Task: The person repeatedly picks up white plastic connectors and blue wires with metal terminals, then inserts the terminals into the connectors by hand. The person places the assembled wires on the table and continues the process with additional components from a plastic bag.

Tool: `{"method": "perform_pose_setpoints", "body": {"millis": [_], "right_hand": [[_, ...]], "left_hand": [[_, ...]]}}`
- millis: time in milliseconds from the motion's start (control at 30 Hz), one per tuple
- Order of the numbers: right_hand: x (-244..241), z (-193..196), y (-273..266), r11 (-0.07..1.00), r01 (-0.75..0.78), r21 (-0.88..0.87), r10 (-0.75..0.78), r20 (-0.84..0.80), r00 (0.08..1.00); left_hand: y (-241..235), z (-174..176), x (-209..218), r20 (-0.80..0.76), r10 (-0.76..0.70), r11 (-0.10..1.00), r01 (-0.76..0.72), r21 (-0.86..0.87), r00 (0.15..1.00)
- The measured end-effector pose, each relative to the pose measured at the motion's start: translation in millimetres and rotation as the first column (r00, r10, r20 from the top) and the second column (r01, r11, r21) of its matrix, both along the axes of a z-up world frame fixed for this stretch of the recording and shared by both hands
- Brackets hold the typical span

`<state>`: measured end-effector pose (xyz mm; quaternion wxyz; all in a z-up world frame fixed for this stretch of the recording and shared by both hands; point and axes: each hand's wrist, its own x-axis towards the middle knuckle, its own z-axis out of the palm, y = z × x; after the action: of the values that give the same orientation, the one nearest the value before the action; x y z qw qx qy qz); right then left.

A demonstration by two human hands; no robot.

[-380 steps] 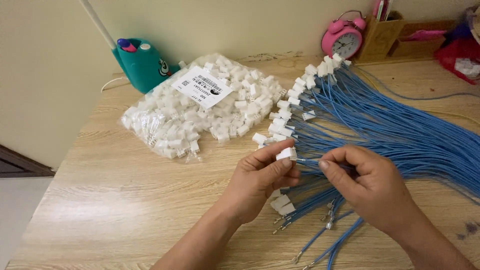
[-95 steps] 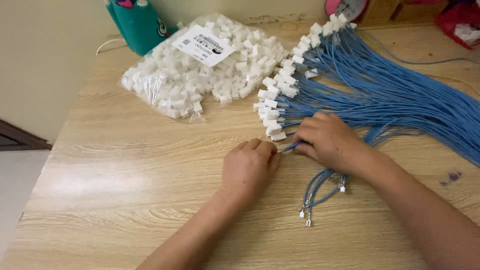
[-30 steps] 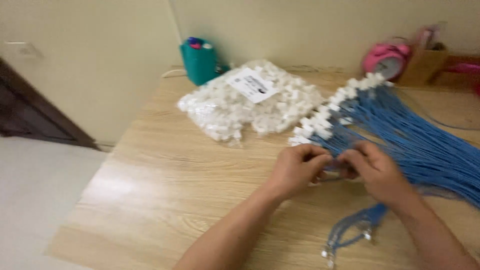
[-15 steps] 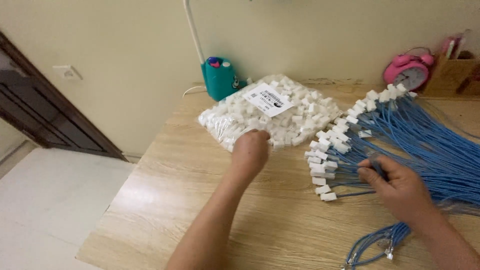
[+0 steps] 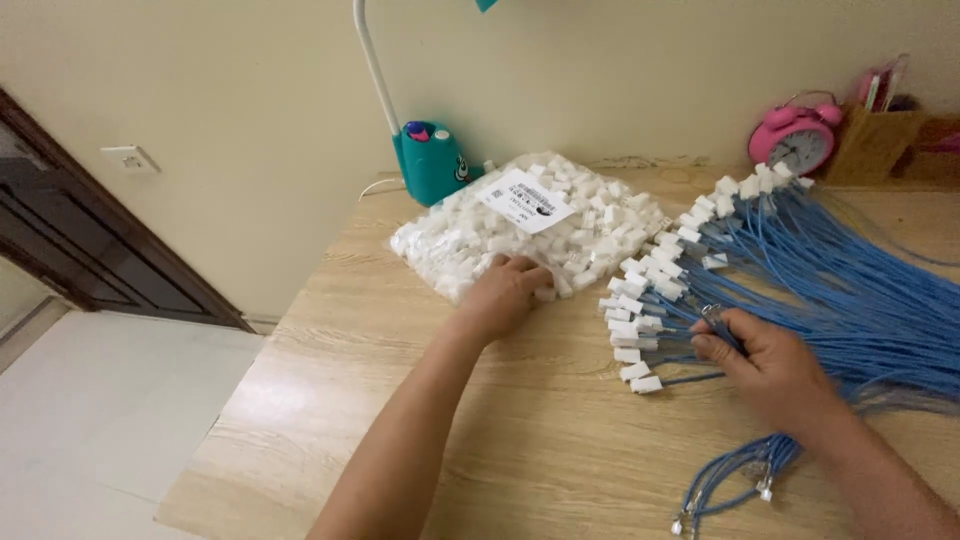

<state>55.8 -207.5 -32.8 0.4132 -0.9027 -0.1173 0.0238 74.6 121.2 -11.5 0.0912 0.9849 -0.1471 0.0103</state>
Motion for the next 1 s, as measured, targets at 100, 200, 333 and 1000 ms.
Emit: {"method": "perform_pose_setpoints", "body": {"millis": [100, 200, 333, 1000], "right_hand": [[2, -8, -1, 0.995, -0.039, 0.09, 0.035, 0.038, 0.999], [-2, -2, 0, 0.998, -0.036, 0.043, 0.034, 0.045, 0.998], [-7, 1, 3, 1.0, -0.009, 0.025, 0.009, 0.018, 1.0], [-15, 12, 9, 0.994, -0.102, -0.024, 0.104, 0.103, 0.989]], "left_hand": [[11, -16, -10, 0.026, 0.018, 0.995, -0.016, -0.094, 0.999], [14, -34, -32, 0.322, -0.051, 0.985, 0.101, -0.139, 0.945], [5, -43, -57, 0.409, 0.017, 0.978, 0.069, -0.195, 0.912], [-59, -14, -93, 0.49, -0.389, 0.825, 0.532, -0.192, 0.78]]}}
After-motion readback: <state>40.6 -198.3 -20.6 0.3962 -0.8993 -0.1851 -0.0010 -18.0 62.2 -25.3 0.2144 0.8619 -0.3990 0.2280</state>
